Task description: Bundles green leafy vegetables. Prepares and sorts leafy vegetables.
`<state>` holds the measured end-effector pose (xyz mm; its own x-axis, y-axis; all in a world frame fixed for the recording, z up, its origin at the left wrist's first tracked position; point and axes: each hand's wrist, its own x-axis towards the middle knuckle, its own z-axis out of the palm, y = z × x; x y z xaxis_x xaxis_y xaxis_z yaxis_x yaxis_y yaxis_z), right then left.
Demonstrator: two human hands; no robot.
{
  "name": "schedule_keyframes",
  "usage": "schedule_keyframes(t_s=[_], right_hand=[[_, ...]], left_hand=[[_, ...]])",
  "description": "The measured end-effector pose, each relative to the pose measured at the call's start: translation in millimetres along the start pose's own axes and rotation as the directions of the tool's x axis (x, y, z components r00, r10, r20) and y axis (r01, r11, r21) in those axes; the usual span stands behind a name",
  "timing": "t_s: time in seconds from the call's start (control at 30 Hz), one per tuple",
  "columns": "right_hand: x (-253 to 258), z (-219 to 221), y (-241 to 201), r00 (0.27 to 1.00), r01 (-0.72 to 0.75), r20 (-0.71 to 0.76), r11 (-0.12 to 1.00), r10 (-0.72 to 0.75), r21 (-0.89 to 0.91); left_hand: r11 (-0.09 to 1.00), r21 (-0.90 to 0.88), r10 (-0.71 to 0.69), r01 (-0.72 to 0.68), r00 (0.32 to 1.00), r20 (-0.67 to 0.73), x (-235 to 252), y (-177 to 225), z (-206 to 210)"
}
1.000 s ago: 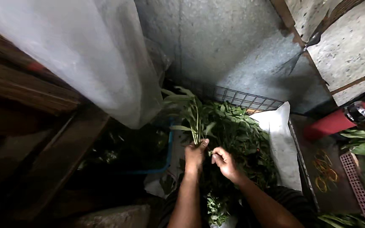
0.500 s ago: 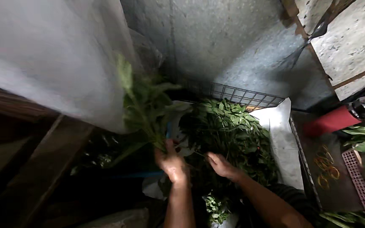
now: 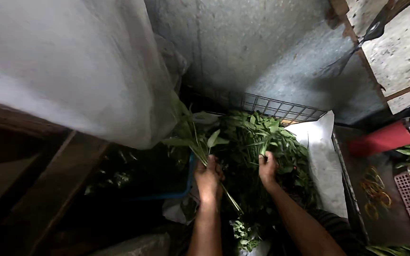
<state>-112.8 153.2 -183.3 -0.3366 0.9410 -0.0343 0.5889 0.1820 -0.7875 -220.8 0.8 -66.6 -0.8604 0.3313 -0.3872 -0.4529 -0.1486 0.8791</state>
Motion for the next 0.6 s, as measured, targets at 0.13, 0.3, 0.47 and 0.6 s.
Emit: schedule_keyframes(t_s=[0.13, 0.3, 0.47, 0.6], right_hand=[[-64, 6, -42, 0.932, 0.237, 0.187, 0.912, -0.311, 0.335], [-95, 9, -52, 0.86, 0.37, 0.238, 0.872, -0.452, 0.32], [-89, 1, -54, 0.837, 0.332, 0.329, 0.884, -0.437, 0.33], [-86, -7, -64, 0.812, 0.312, 0.433, 0.918, -0.392, 0.245]], left_hand=[[0.995, 0.072, 0.075, -0.076, 0.997, 0.013, -1, -5, 0], [0.963, 0.25, 0.1, -0.103, 0.995, 0.027, -3, -5, 0], [0.954, 0.291, 0.067, -0.076, 0.997, 0.041, -3, -4, -3], [0.958, 0.268, 0.114, -0.103, 0.993, -0.025, -4, -1, -4]])
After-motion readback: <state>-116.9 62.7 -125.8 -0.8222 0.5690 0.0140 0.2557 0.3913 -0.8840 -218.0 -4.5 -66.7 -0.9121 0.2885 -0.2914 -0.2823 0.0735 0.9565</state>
